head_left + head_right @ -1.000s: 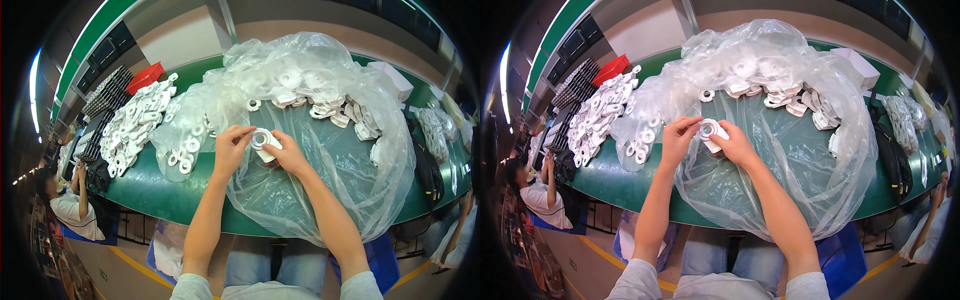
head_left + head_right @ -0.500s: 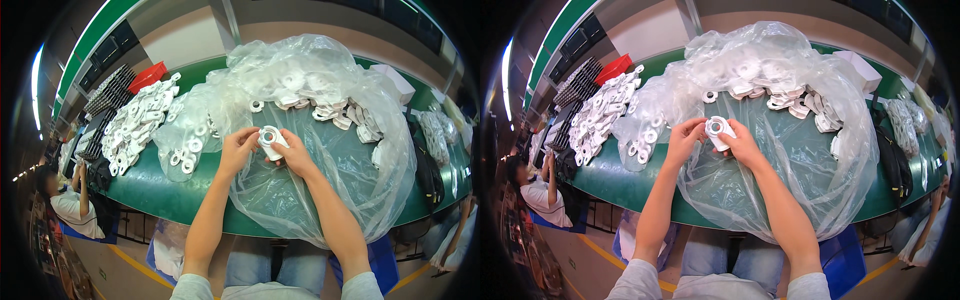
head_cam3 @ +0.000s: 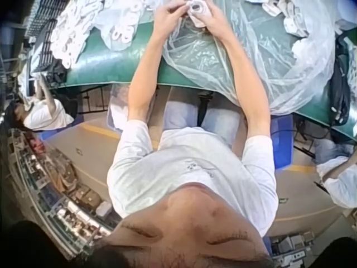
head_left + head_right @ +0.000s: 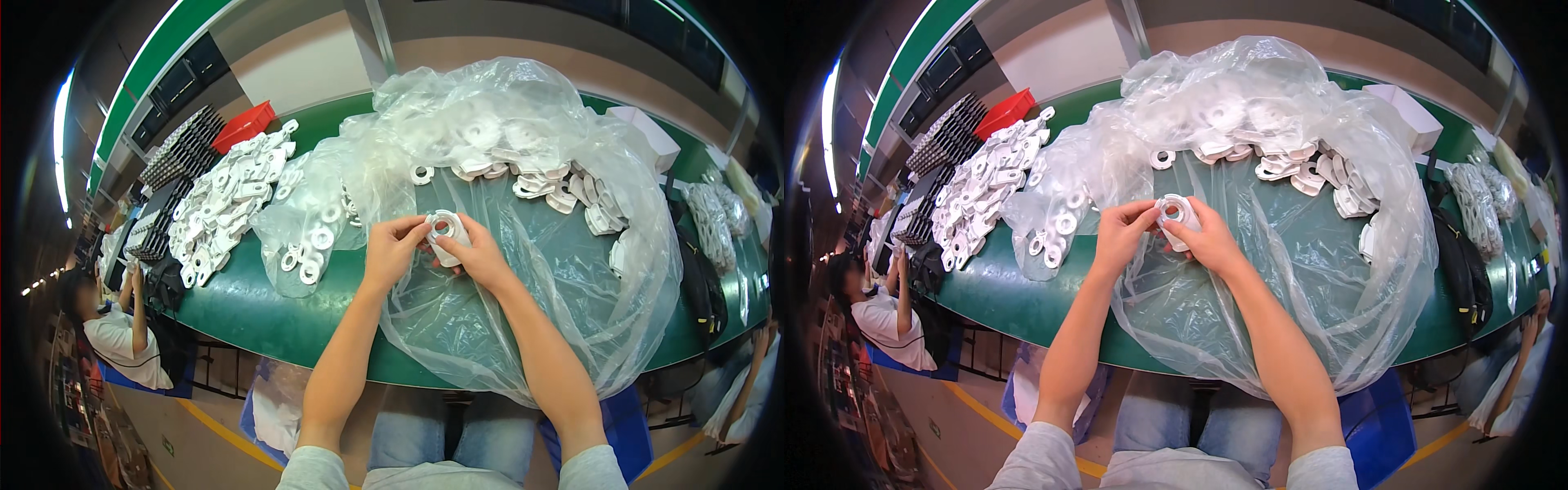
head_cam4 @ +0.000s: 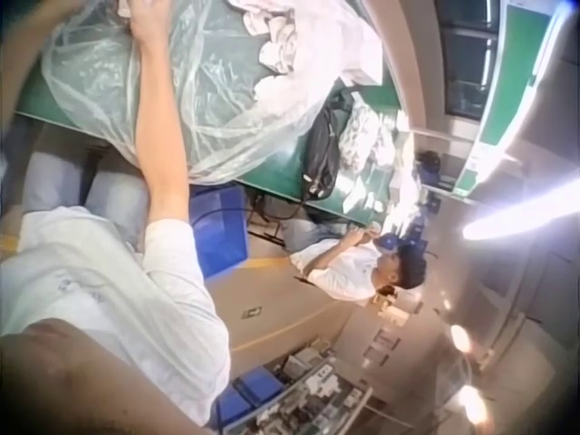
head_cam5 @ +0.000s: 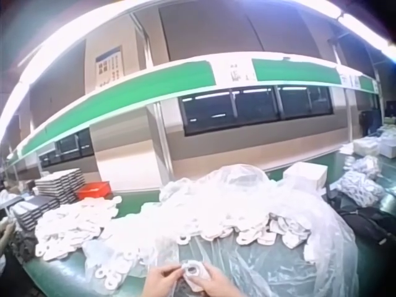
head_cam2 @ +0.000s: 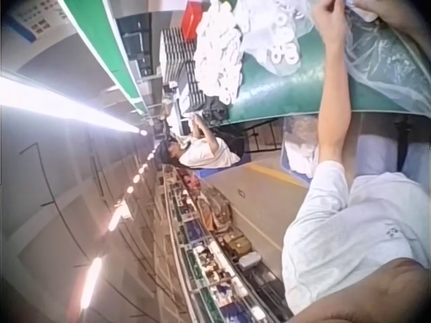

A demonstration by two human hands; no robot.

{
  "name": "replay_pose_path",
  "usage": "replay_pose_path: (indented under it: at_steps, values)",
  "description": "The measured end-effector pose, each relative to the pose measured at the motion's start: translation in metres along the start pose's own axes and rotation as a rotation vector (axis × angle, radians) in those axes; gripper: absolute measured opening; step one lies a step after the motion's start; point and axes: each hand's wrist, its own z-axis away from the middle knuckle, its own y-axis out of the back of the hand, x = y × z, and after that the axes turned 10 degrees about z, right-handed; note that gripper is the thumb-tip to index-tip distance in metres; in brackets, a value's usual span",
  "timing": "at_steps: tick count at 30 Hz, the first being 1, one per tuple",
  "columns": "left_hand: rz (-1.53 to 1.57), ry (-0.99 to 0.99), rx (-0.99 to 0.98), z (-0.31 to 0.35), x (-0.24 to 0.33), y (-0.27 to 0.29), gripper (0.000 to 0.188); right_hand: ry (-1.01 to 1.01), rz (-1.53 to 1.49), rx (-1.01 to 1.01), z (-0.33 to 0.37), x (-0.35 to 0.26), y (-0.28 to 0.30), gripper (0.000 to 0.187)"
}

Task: Inspecting and sorting small white plastic components at a factory workbench.

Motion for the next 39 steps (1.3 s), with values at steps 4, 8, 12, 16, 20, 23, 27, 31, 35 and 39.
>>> replay_pose_path:
  at_steps: [4, 8, 12, 16, 20, 23, 27, 31, 35, 39]
  values:
    - [0.098, 0.026, -0.005, -0.001, -0.003, -0.001, 0.019, 0.008, 0.013, 0.014, -0.001, 0.004, 0.001, 0.027]
    - [0.085, 0.042, -0.034, -0.001, -0.004, 0.002, 0.019, 0.005, -0.015, 0.01, 0.0, 0.004, 0.0, 0.028]
    - [0.051, 0.015, -0.033, -0.001, -0.006, 0.003, 0.019, 0.014, -0.028, 0.018, -0.002, 0.007, 0.0, 0.03]
    - [-0.047, -0.03, -0.091, 0.0, 0.0, 0.004, 0.02, 0.091, -0.086, 0.034, -0.005, 0.015, 0.0, 0.03]
    - [-0.11, -0.201, -0.12, 0.001, 0.009, 0.001, 0.021, 0.087, -0.051, 0.04, -0.004, 0.016, -0.005, 0.027]
    - [-0.05, -0.148, -0.153, 0.001, 0.008, 0.003, 0.021, 0.106, -0.035, 0.052, -0.004, 0.016, -0.007, 0.026]
    - [-0.057, -0.127, -0.152, 0.003, 0.014, 0.002, 0.019, 0.13, -0.005, 0.05, -0.004, 0.017, -0.006, 0.025]
    - [-0.298, -0.263, -0.103, 0.004, 0.014, 0.001, 0.014, 0.066, -0.041, 0.035, 0.0, 0.01, -0.004, 0.027]
    - [-0.261, -0.319, -0.004, 0.007, 0.005, -0.005, 0.011, 0.022, -0.017, 0.011, 0.0, 0.008, -0.004, 0.031]
    - [-0.19, -0.217, 0.017, 0.002, -0.001, -0.006, 0.015, 0.049, 0.003, 0.076, -0.004, 0.013, -0.007, 0.034]
